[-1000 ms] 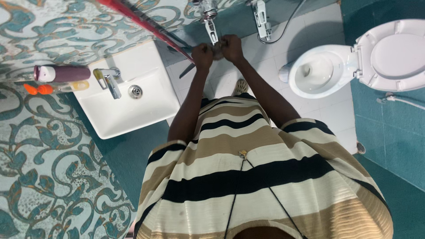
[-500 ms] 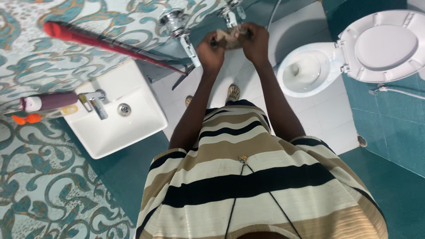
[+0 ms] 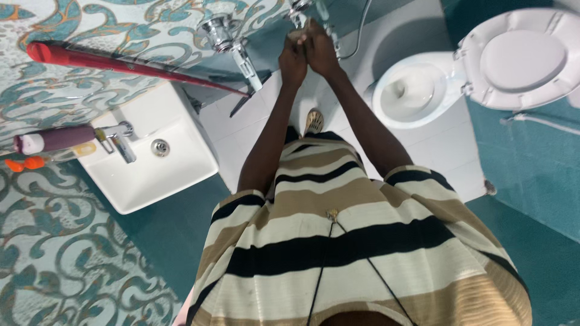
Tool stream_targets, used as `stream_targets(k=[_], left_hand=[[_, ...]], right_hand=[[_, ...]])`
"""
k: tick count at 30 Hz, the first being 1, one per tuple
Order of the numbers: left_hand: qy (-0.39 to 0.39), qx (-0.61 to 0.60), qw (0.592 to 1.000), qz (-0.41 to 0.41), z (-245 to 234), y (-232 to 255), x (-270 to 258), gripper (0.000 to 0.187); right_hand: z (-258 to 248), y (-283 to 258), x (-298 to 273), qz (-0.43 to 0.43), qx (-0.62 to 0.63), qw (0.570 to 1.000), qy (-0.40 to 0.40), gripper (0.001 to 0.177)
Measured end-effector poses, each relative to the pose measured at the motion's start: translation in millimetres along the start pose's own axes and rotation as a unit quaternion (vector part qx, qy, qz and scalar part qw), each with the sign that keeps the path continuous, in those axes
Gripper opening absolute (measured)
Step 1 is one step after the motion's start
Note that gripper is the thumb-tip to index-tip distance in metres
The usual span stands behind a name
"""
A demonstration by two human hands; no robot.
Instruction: The person cleans the bathroom wall and toilet area using a cloth and water from a handheld shower head. They repeatedly wet the cloth, scrub the wall and toilet rim, and rinse the cloth under running water.
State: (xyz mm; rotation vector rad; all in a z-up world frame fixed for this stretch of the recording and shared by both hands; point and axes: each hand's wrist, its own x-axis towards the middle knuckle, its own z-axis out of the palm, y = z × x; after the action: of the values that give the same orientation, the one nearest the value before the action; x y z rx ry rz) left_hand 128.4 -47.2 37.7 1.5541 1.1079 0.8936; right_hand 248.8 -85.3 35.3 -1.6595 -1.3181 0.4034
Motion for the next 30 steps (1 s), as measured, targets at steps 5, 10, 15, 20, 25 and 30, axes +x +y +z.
stream_targets(k=[5,10,15,20,25,30], left_hand=[[-0.026,0.017,0.999,-0.038,7.1,-20.0,19.7,0.035],[0.021,0.094,0.994,-0.055,13.9,-34.9,43.6,0.038],[0.025,0.167,0.978,-0.123,26.7,-53.6,71.9,0.041],[0.077,0.18,0.97,-0.141,31.4,-65.0,93.0,0.036],[0.025,0.131,0.976,-0.169,14.7,-61.1,95.8,0.046],[0.034,-0.001,0.989,-0.145,0.0,-26.6,58.1,0.046]], right_hand=[[16.5,6.9,9.1,0.091,-0.031,0.995,0.041,0.026],[22.1,18.0,23.7,0.12,-0.051,0.991,0.033,0.017],[34.4,46.3,43.7,0.122,-0.065,0.988,0.062,0.016],[37.3,65.6,67.4,0.114,-0.057,0.991,0.03,0.019],[30.6,67.1,66.4,0.073,-0.081,0.993,0.04,0.024],[-9.5,45.8,61.4,0.076,-0.019,0.992,-0.1,0.021]])
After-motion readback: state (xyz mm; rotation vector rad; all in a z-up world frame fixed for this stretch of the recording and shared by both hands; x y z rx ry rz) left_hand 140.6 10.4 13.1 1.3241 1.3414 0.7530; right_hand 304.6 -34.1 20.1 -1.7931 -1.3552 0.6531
